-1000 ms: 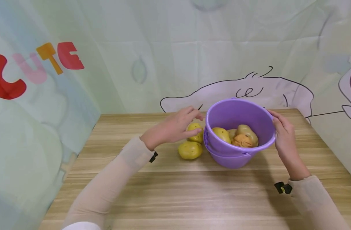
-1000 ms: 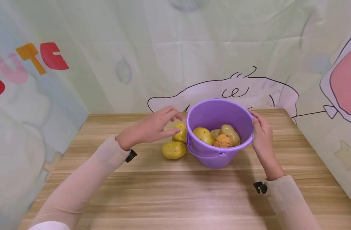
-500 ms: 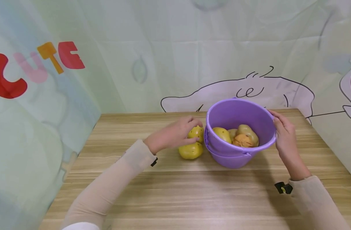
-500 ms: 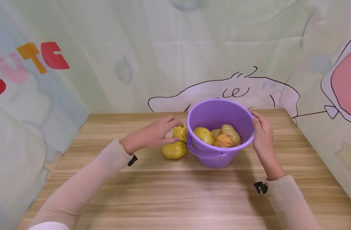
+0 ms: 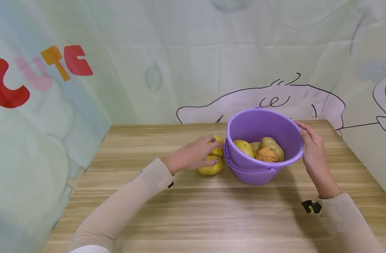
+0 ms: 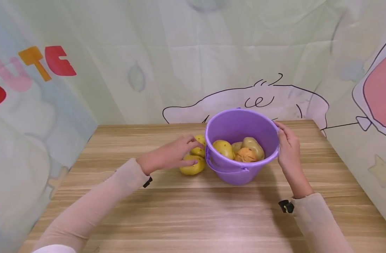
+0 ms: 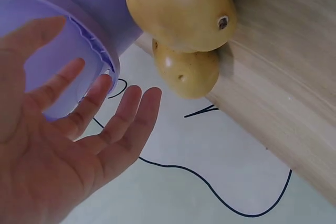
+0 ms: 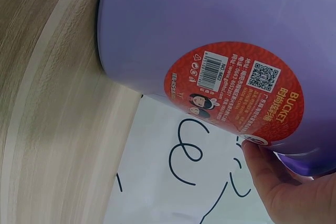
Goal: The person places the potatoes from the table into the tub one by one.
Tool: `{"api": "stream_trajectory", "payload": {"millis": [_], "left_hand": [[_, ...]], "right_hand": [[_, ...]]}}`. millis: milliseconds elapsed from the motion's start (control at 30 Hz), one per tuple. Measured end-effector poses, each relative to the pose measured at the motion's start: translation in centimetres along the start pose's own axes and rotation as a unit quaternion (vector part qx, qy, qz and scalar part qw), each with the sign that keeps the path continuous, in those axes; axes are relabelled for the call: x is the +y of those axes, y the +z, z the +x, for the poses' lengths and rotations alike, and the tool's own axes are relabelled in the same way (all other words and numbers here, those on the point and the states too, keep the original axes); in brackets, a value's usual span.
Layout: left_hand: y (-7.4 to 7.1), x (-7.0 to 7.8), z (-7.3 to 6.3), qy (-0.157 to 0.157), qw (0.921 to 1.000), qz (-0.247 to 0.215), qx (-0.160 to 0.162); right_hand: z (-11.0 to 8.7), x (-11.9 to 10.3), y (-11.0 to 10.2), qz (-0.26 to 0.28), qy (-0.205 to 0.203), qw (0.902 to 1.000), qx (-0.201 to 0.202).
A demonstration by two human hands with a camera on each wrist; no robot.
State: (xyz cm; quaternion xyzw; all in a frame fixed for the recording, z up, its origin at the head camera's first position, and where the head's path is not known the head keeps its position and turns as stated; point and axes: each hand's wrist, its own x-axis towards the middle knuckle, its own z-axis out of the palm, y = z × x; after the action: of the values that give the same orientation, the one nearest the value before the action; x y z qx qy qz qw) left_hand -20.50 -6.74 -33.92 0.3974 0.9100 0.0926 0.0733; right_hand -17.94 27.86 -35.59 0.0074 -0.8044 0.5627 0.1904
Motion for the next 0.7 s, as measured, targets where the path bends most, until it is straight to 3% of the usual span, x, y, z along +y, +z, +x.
{"api": "stream_trajectory", "payload": {"millis": [433, 700], "left_hand": [[1.9, 0.0, 0.2, -0.031, 0.9983, 0.015, -0.046], [2.8, 0.0, 0.2, -0.033, 0.9979, 0.027, -0.049]], "right_hand": [[0.0, 0.2, 0.1, -0.001, -0.004, 1.0, 0.0], [0.0, 0.1, 0.1, 0.028, -0.013, 0.9995, -0.001]]}}
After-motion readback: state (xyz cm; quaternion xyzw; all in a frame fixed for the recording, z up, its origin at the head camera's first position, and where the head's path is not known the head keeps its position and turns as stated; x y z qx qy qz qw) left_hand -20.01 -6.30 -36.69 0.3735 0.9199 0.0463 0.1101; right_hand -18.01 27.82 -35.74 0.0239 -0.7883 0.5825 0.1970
